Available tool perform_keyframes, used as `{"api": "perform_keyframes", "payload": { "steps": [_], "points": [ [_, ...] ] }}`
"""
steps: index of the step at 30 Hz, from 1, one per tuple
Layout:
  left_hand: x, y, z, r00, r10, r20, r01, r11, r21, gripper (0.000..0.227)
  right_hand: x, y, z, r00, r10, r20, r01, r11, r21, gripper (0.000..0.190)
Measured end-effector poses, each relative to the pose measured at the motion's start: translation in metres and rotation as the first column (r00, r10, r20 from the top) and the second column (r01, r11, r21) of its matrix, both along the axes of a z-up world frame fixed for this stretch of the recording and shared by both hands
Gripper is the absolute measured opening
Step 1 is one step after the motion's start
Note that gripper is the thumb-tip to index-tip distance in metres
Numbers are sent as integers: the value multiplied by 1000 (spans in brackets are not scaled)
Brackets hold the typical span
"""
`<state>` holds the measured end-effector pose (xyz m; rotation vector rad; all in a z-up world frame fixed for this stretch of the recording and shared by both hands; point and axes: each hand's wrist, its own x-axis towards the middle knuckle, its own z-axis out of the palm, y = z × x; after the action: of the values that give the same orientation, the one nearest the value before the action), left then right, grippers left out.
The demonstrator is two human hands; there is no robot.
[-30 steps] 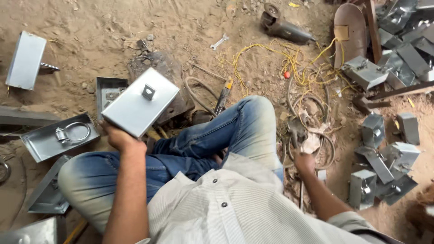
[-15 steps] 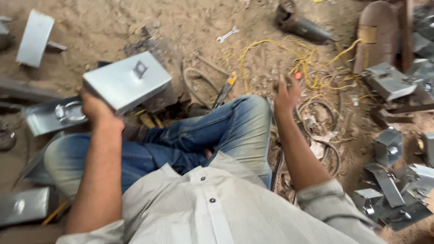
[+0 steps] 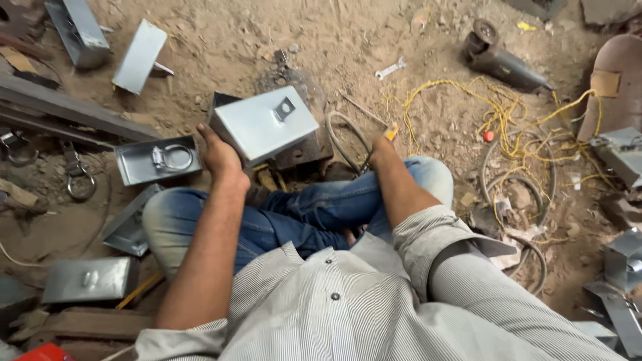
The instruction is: The person welds metal components onto small metal boxes using a welding rod and a power source.
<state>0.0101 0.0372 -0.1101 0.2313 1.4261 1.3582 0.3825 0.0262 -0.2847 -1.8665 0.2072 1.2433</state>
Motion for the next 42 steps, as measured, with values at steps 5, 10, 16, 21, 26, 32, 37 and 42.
{"api": "perform_keyframes", "payload": {
  "steps": [5,10,16,21,26,32,37,42],
  "points": [
    [7,-2,19,994,-89,-68,75,981,-180,90,-4,-10,5,991,6,130,-1,999,-41,39],
    [10,-11,37,993,-118,12,118,981,-151,92,-6,-19,35,928,-99,360,65,992,106,28],
    [5,-14,54,952,-287,107,291,956,-25,90,68,-18,109,938,-184,295,-30,802,597,14],
    [4,-9,61,879,-467,96,451,879,154,87,111,-38,227,911,-227,344,-81,720,690,21],
    [21,12,56,920,-345,-186,343,938,-46,86,72,-63,296,958,-231,169,-11,563,827,29],
    [21,15,51,926,-304,-222,328,941,78,85,99,-96,322,825,-525,208,33,413,910,51],
    [27,11,55,904,-294,-309,307,952,-9,83,109,-114,355,963,-271,-18,103,304,947,44],
    [31,12,56,875,-276,-398,269,960,-76,83,26,-135,337,959,10,283,-269,349,898,48]
  ]
}}
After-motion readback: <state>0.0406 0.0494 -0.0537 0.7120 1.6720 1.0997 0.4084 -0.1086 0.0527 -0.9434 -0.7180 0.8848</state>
